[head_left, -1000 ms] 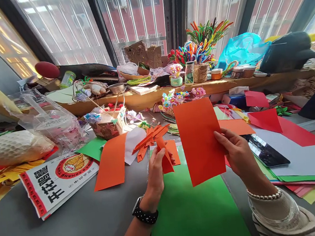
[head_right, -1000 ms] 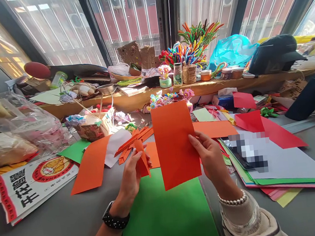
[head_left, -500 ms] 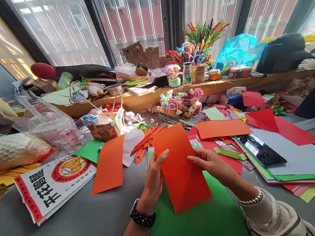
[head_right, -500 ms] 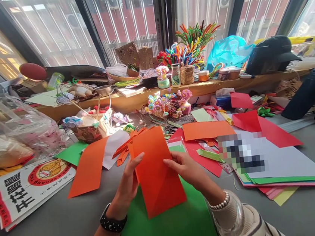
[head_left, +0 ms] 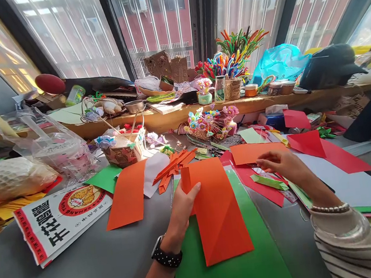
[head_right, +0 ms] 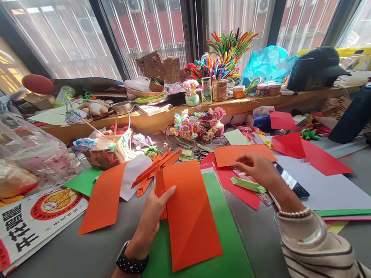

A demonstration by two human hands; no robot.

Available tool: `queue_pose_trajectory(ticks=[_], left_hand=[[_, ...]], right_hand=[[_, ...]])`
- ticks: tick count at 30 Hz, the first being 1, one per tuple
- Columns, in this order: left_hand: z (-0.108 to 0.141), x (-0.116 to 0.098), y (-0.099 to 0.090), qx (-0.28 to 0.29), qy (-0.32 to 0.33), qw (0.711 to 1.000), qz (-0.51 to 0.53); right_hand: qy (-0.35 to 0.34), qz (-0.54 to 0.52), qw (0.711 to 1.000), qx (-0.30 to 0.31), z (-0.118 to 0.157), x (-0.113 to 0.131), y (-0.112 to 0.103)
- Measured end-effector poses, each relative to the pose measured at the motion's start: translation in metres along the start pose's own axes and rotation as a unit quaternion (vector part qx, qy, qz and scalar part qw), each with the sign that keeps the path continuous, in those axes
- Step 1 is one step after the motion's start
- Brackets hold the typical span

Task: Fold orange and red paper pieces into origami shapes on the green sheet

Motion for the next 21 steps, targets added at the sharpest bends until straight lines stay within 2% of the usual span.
queue_pose_trajectory(ticks=[1,2,4,6,10,14,16,18,20,21], left_hand=[[0.0,0.0,0.0,0.005,0.001,1.0,-0.007],[0.0,0.0,0.001,0.01,-0.002,1.0,-0.015],[0.001,-0.001,0.001,0.011,-0.01,0.999,-0.029],[0.002,-0.003,0.002,0.01,-0.018,0.999,-0.037],[0.003,-0.005,0.002,0.008,-0.029,0.999,-0.043],[0.001,-0.002,0.002,0.019,-0.022,0.998,-0.058],[0.0,0.0,0.001,0.018,-0.017,0.998,-0.055],[-0.001,0.001,0.001,0.006,-0.016,0.999,-0.049],[0.0,0.0,0.001,-0.008,-0.014,0.999,-0.041],[0.0,0.0,0.001,-0.012,-0.012,0.999,-0.037]], right_hand=[[-0.012,0.095,0.994,-0.043,-0.006,-0.011,-0.009],[-0.044,0.18,0.981,-0.056,-0.013,-0.022,-0.013],[-0.12,0.284,0.951,-0.019,-0.023,-0.04,-0.012],[-0.116,0.351,0.929,0.019,-0.029,-0.053,-0.002],[-0.098,0.384,0.918,0.018,-0.034,-0.06,0.014],[-0.075,0.388,0.918,-0.029,-0.033,-0.054,0.011],[-0.054,0.388,0.917,-0.08,-0.03,-0.047,0.004],[-0.044,0.379,0.911,-0.158,-0.024,-0.037,-0.005],[-0.095,0.26,0.903,-0.329,-0.016,-0.026,-0.018],[-0.109,0.187,0.888,-0.407,-0.011,-0.022,-0.025]])
Point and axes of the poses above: each hand's wrist, its own z-axis away from the middle knuckle, its own y-axis out of the palm, x = y × z, the point moved 1 cm from there along -z, towards the middle knuckle, and after that the axes turned 11 degrees about -y, right-handed, at the moved point
